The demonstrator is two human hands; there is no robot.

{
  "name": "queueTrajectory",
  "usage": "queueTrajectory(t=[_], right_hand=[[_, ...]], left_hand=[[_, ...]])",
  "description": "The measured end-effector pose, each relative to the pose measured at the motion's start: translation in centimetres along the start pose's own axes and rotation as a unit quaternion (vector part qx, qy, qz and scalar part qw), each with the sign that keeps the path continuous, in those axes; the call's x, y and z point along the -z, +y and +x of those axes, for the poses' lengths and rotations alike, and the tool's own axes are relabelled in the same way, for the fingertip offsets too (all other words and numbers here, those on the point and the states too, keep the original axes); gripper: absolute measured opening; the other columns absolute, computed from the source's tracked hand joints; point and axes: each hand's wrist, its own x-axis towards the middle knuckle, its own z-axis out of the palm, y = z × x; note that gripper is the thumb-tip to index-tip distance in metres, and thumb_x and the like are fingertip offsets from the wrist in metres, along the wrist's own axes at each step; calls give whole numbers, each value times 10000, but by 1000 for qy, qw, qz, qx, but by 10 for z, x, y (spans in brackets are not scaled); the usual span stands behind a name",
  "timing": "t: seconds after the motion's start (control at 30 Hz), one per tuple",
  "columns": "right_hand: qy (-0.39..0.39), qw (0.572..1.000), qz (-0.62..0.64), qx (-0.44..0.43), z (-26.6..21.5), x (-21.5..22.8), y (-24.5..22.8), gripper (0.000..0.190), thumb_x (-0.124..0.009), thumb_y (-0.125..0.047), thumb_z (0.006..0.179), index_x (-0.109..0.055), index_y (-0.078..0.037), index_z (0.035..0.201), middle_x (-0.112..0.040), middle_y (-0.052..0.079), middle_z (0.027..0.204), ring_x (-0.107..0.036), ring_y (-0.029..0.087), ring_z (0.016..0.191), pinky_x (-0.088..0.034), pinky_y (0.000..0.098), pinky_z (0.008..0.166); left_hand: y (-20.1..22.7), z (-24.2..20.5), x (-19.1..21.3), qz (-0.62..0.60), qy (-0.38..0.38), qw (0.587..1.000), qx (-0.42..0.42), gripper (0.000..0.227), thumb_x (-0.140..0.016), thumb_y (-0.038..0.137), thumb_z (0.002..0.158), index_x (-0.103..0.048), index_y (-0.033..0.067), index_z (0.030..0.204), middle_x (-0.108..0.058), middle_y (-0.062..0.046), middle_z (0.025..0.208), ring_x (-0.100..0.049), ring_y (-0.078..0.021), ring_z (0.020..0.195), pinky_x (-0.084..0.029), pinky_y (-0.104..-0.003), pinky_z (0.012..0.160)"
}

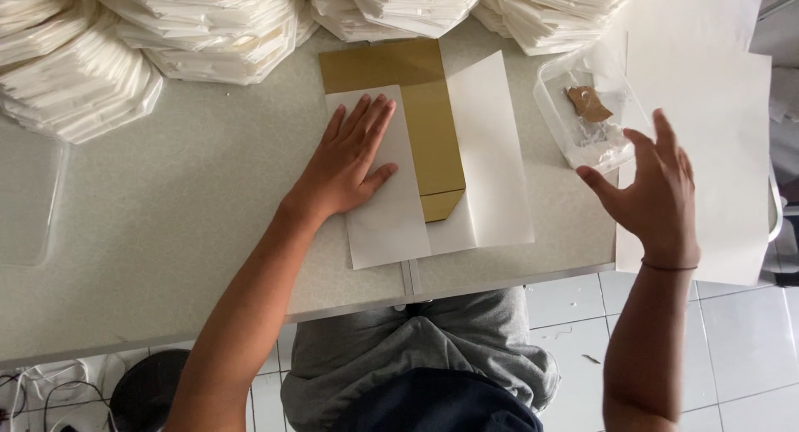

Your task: The person folds a white sheet of paper over a brown cardboard template on a table, pressing and creasing the edges to form a sealed packet. They then lift the finished packet and display it to the camera.

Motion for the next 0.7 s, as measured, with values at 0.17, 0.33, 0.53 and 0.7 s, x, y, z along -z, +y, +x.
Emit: queueTrajectory(t=[0.17,0.33,0.53,0.7], right_hand=[[-39,998,-39,17,6,-1,3,667,-709,-564,903,-697,-14,1280,-387,368,1611,-534,536,1298,-390,626,1063],[-63,998,-20,-5,7,-4,4,642,-658,-552,940,-677,-47,1335,-344,377,1622,-428,492,1439,-260,673,1151],[-90,995,-25,-27,10,0,1,616,-620,-604,946,-718,-87,1267,-327,363,1644,-473,404,1425,-209,662,1145],[-126,990,26,-65,13,4,-4,567,-639,-580,935,-682,-67,1172,-271,377,1653,-289,372,1561,-91,663,1178]], left_hand=[[-1,0,1,0,-1,1000,1,793,-532,380,1081,-38,104,1637,-155,-147,1717,-142,-347,1591,-129,-536,1281],[0,1,2,-1,-2,1000,-4,760,-484,405,1096,-42,104,1637,-164,-155,1714,-141,-350,1591,-127,-536,1283],[0,2,1,7,-8,1000,5,760,-472,417,1086,-58,94,1636,-160,-155,1713,-138,-349,1587,-126,-537,1276],[1,2,1,8,-22,1000,14,756,-464,403,1079,-59,87,1632,-152,-153,1711,-125,-339,1585,-105,-529,1275]])
